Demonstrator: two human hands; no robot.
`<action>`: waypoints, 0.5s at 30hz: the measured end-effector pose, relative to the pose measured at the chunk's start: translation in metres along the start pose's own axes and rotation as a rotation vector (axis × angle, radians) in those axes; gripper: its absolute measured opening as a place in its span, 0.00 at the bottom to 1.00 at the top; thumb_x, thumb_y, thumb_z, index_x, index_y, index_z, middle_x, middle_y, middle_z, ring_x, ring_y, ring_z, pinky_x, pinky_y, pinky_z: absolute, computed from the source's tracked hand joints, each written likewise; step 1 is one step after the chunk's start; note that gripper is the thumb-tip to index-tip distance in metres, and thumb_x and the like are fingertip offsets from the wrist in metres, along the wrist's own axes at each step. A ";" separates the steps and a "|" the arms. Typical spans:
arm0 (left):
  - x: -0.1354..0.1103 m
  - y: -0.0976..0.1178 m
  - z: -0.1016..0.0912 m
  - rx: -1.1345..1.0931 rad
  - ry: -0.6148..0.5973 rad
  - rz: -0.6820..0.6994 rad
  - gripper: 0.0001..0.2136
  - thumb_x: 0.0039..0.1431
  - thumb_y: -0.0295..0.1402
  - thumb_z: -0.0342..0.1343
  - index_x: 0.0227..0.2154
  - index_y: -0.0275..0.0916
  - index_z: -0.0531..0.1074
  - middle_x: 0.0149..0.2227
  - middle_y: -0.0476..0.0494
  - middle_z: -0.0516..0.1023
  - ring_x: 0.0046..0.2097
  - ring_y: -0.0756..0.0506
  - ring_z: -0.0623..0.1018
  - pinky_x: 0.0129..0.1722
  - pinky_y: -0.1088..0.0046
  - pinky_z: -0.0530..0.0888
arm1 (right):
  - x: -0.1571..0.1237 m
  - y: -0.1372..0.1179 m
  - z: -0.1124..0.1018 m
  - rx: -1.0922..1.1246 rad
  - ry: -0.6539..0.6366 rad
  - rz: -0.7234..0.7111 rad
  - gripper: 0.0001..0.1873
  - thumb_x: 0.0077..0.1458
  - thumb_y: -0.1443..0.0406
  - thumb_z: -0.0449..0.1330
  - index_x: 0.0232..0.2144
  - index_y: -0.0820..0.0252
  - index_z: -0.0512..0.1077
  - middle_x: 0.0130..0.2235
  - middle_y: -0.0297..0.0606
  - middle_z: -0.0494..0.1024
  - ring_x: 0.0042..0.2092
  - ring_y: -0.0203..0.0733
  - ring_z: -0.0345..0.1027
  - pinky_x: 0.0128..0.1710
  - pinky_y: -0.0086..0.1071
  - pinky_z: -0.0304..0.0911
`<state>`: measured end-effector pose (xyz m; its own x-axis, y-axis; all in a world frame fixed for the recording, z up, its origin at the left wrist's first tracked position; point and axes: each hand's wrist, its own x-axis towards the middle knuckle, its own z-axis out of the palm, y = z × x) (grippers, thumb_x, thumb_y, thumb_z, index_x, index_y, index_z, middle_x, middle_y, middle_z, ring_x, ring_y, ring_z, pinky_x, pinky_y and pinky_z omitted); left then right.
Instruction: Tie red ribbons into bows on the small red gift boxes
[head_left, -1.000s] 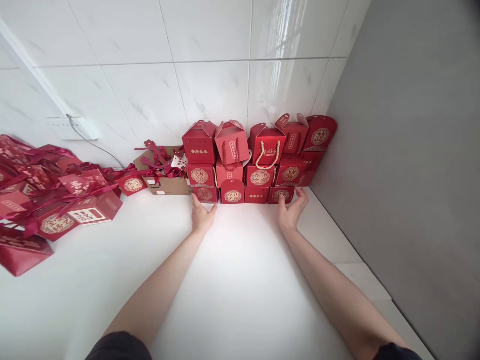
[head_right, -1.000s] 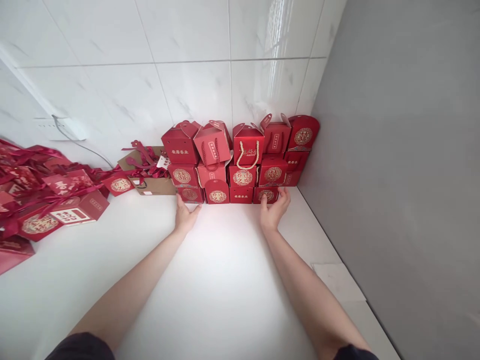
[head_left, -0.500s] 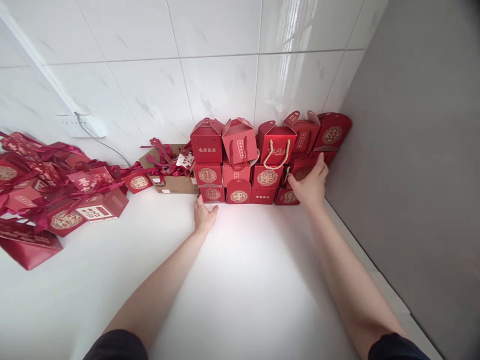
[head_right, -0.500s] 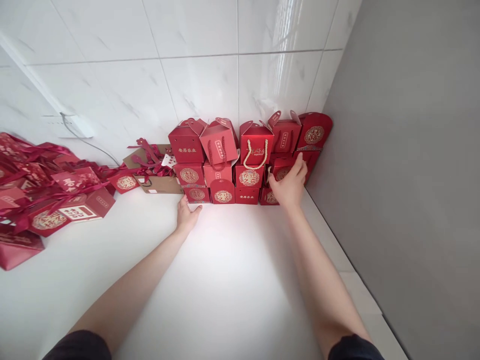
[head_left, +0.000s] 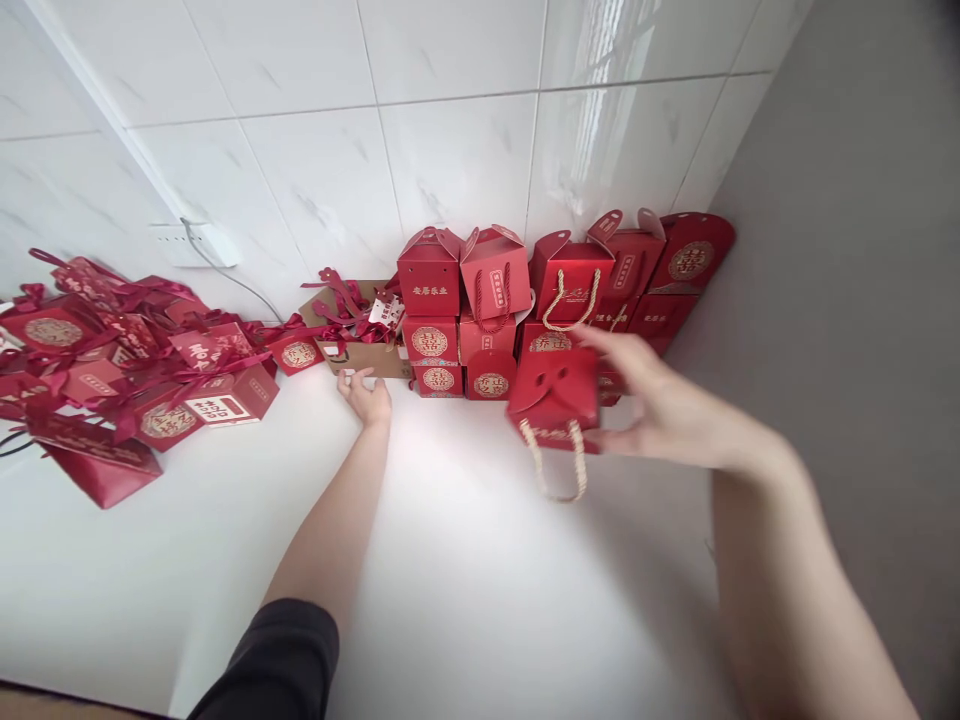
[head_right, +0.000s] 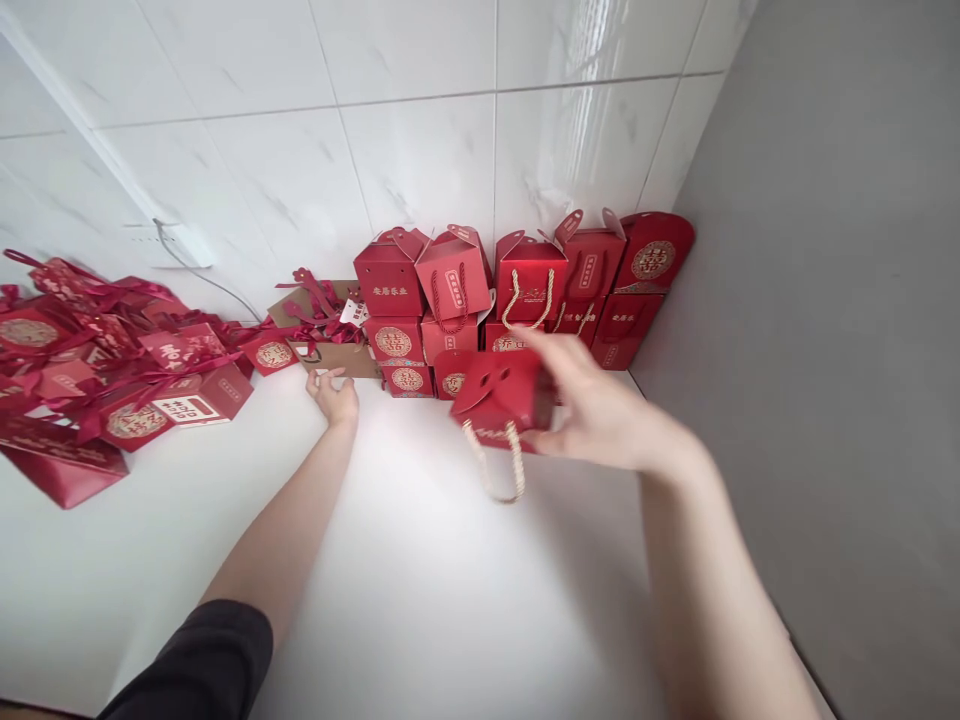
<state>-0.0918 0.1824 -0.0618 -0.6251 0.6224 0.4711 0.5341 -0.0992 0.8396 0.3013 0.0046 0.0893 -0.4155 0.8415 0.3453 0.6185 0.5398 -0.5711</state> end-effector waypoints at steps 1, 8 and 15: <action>0.003 0.002 -0.004 0.027 0.019 0.004 0.10 0.53 0.21 0.52 0.39 0.35 0.68 0.62 0.30 0.53 0.65 0.37 0.60 0.64 0.56 0.58 | 0.008 -0.004 0.018 0.032 -0.093 -0.042 0.57 0.43 0.63 0.69 0.69 0.43 0.43 0.64 0.44 0.56 0.60 0.56 0.62 0.57 0.47 0.66; 0.006 0.041 -0.019 0.176 -0.079 0.323 0.08 0.59 0.26 0.50 0.41 0.37 0.69 0.61 0.33 0.62 0.57 0.42 0.69 0.57 0.66 0.65 | 0.021 -0.016 0.062 0.046 -0.508 0.024 0.53 0.46 0.61 0.67 0.68 0.43 0.45 0.68 0.39 0.54 0.57 0.52 0.66 0.52 0.40 0.67; 0.056 0.074 -0.022 0.435 -0.148 0.384 0.13 0.57 0.35 0.56 0.45 0.40 0.74 0.50 0.33 0.67 0.56 0.32 0.66 0.55 0.53 0.64 | -0.004 -0.029 0.021 -0.197 -0.405 0.251 0.34 0.58 0.55 0.56 0.65 0.52 0.57 0.62 0.43 0.67 0.58 0.55 0.66 0.52 0.45 0.67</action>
<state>-0.0995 0.1930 0.0327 -0.2717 0.7099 0.6498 0.9097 -0.0308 0.4141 0.2713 -0.0150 0.0888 -0.4394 0.8899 -0.1229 0.8299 0.3498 -0.4347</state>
